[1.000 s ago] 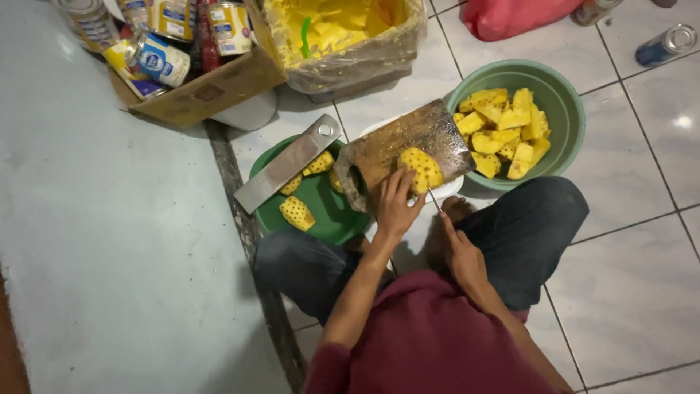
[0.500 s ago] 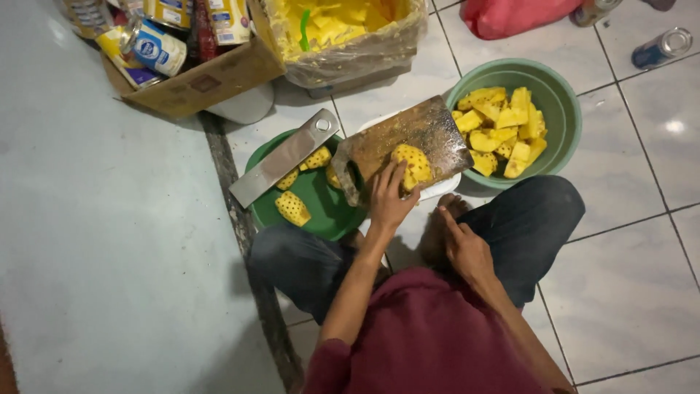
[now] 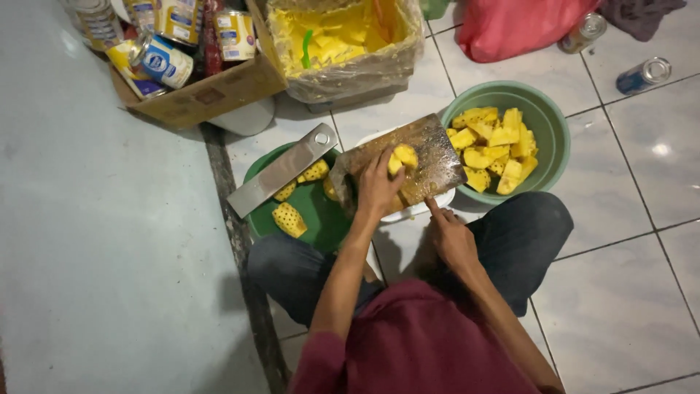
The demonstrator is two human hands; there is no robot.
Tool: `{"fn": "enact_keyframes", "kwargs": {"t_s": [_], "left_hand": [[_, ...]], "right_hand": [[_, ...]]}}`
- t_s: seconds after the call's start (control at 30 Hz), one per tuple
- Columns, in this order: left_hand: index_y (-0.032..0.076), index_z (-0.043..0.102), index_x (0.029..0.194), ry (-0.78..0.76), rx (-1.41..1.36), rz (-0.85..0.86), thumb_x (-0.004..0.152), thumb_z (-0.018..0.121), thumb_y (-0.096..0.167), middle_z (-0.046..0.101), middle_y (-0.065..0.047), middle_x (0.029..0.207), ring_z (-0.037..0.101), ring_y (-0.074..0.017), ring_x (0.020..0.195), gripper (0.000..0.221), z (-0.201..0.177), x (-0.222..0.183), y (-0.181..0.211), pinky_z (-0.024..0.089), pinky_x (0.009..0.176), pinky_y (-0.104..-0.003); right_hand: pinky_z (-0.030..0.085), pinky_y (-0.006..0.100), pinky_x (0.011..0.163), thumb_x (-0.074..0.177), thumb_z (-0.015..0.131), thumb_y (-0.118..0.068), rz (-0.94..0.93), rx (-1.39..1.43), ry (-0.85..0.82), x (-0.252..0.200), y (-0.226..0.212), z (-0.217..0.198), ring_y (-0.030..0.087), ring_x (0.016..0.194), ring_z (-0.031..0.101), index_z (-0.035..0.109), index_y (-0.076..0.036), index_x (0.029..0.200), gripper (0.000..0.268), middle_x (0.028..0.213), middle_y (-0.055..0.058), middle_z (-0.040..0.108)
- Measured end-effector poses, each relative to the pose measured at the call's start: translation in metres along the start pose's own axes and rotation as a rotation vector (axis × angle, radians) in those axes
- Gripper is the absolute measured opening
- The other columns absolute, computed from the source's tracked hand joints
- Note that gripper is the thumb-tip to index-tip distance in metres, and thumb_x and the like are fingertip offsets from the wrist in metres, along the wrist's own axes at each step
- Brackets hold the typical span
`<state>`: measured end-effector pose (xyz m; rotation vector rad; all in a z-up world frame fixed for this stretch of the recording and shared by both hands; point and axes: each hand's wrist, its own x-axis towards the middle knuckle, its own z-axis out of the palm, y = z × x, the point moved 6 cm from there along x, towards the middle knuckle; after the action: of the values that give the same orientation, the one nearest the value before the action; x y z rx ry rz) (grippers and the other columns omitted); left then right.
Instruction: Slicing a peeled pineapple into smaller pieces on a wooden cutting board while sitting on the floor.
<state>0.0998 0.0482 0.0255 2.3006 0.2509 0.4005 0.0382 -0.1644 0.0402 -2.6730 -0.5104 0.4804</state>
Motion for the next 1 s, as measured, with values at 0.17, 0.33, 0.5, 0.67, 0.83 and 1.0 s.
{"fn": "enact_keyframes", "kwargs": {"t_s": [0.17,0.33,0.5,0.67,0.83,1.0], "left_hand": [[0.01,0.057,0.143,-0.071,-0.007,-0.001,0.09,0.072,0.023,0.065,-0.024,0.131,0.067,-0.0444,0.115,0.057,-0.005,0.01,0.002,0.057,0.094,-0.052],[0.018,0.048,0.153,-0.192,-0.067,0.048,0.088,0.074,0.025,0.065,-0.023,0.129,0.065,-0.0438,0.119,0.07,-0.013,0.03,-0.004,0.056,0.099,-0.051],[0.026,0.048,0.155,-0.275,-0.13,0.112,0.09,0.071,0.023,0.065,-0.019,0.133,0.064,-0.0405,0.123,0.069,-0.013,0.043,-0.01,0.054,0.102,-0.048],[0.018,0.054,0.15,-0.296,-0.088,0.137,0.091,0.068,0.018,0.069,-0.025,0.125,0.068,-0.0438,0.115,0.061,-0.03,0.05,0.007,0.057,0.095,-0.05],[0.016,0.058,0.146,-0.29,-0.036,0.104,0.09,0.069,0.022,0.071,-0.024,0.122,0.07,-0.0427,0.111,0.057,-0.037,0.051,0.023,0.059,0.092,-0.049],[0.021,0.066,0.137,-0.299,-0.024,-0.024,0.089,0.068,0.043,0.074,-0.015,0.116,0.073,-0.035,0.104,0.052,-0.013,0.042,0.003,0.061,0.084,-0.045]], "right_hand": [[0.058,0.058,0.086,0.103,0.044,-0.022,0.054,0.057,-0.026,0.002,-0.012,-0.001,0.048,0.107,0.067,0.023,-0.038,0.163,0.066,0.115,0.016,0.067],[0.058,0.059,0.076,0.105,0.039,-0.02,0.04,0.073,0.04,0.015,-0.018,0.002,0.051,0.097,0.068,0.029,-0.03,0.163,0.059,0.108,0.024,0.068],[0.056,0.061,0.069,0.102,0.042,-0.013,0.087,0.073,-0.007,0.03,-0.013,0.019,0.055,0.085,0.069,0.025,-0.029,0.163,0.066,0.097,0.028,0.068],[0.055,0.06,0.083,0.103,0.036,-0.024,0.251,0.033,-0.222,0.03,-0.031,0.01,0.054,0.096,0.07,0.011,-0.048,0.162,0.068,0.109,0.032,0.068],[0.054,0.06,0.083,0.101,0.036,-0.019,0.247,-0.03,-0.237,0.029,-0.037,0.022,0.055,0.099,0.069,0.0,-0.045,0.162,0.075,0.119,0.038,0.063],[0.055,0.063,0.081,0.099,0.041,-0.019,0.202,-0.048,-0.168,0.005,-0.049,-0.018,0.057,0.099,0.069,0.009,-0.043,0.164,0.076,0.137,0.041,0.051]]}}
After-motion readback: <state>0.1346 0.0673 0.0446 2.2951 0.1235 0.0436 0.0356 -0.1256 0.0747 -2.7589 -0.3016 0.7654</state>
